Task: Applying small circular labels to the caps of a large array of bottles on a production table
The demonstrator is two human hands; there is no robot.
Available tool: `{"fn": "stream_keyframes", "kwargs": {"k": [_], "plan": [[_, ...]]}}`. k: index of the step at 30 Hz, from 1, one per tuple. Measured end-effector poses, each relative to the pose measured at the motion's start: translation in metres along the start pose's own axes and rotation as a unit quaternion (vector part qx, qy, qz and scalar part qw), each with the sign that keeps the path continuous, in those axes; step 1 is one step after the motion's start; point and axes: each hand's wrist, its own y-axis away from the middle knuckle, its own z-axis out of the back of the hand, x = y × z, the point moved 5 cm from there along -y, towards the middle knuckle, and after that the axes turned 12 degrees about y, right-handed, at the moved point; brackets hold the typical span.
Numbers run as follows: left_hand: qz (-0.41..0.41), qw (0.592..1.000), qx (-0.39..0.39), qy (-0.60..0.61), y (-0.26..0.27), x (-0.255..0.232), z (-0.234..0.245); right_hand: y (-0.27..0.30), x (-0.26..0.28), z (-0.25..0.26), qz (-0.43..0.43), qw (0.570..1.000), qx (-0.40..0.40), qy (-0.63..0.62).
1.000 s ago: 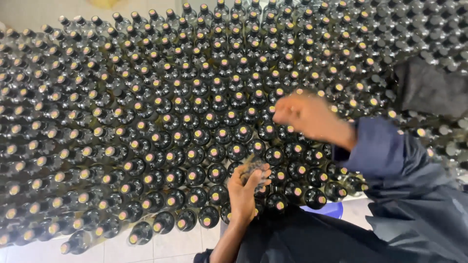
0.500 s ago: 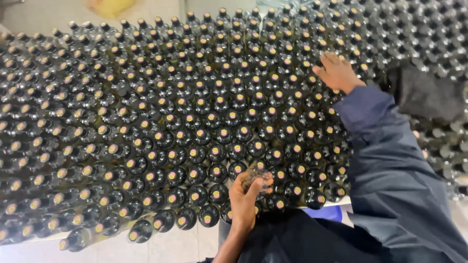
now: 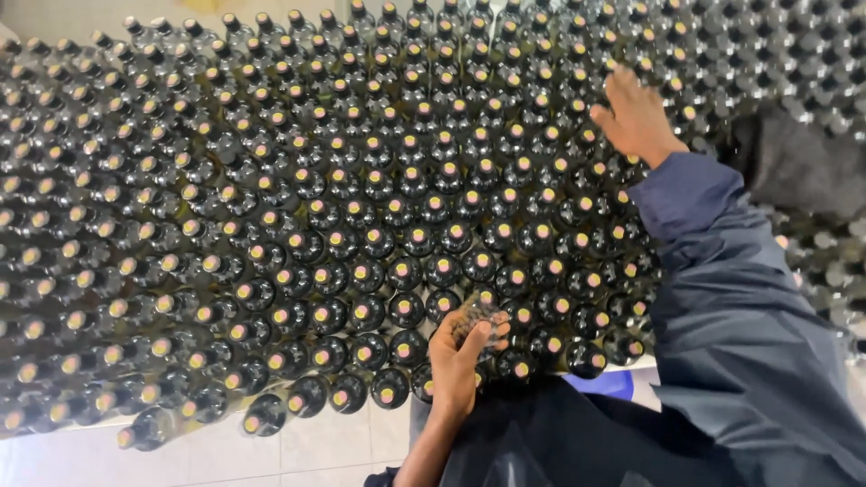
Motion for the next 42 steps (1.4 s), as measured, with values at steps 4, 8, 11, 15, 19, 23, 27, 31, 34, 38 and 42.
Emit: {"fn": "stream_keyframes", "kwargs": {"k": [4, 8, 11, 15, 19, 23, 27, 31, 34, 38, 42], "plan": [[-0.022, 0.999, 0.008, -0.026, 0.0, -0.001, 0.002, 0.008, 0.01, 0.032, -0.054, 0.984, -0.024, -0.166], [0.011, 1.0, 0.015, 0.023, 0.001, -0.006, -0.007, 0.065, 0.089, 0.097, 0.017, 0.931, -0.106, -0.349], [-0.006, 1.0, 0.015, 0.016, -0.003, -0.008, -0.02, 0.114, 0.201, 0.145, 0.08, 0.93, 0.051, -0.355], [-0.079, 0.995, 0.063, 0.003, -0.008, -0.005, -0.029, 0.185, 0.276, 0.128, 0.077, 0.845, 0.158, -0.505], [-0.138, 0.985, 0.101, 0.017, -0.007, 0.0, -0.028, 0.194, 0.282, 0.133, 0.108, 0.835, 0.081, -0.534], [-0.093, 0.991, 0.095, 0.02, -0.001, -0.01, -0.031, 0.173, 0.242, 0.14, 0.111, 0.909, 0.023, -0.4], [-0.025, 0.998, 0.055, 0.026, 0.004, -0.019, -0.02, 0.112, 0.164, 0.174, -0.063, 0.984, 0.013, -0.167], [-0.047, 0.998, 0.042, 0.016, -0.001, -0.013, -0.005, 0.036, 0.035, 0.077, -0.046, 0.996, -0.047, -0.067], [-0.052, 0.998, 0.025, 0.04, -0.005, -0.006, 0.003, 0.003, -0.007, 0.027, -0.054, 0.987, -0.034, -0.146], [-0.059, 0.998, -0.005, 0.033, -0.011, -0.012, 0.01, -0.025, -0.026, -0.016, -0.143, 0.983, 0.034, -0.113], [-0.069, 0.997, -0.023, 0.031, -0.015, -0.011, 0.016, -0.033, -0.023, -0.03, -0.161, 0.977, 0.047, -0.129]]}}
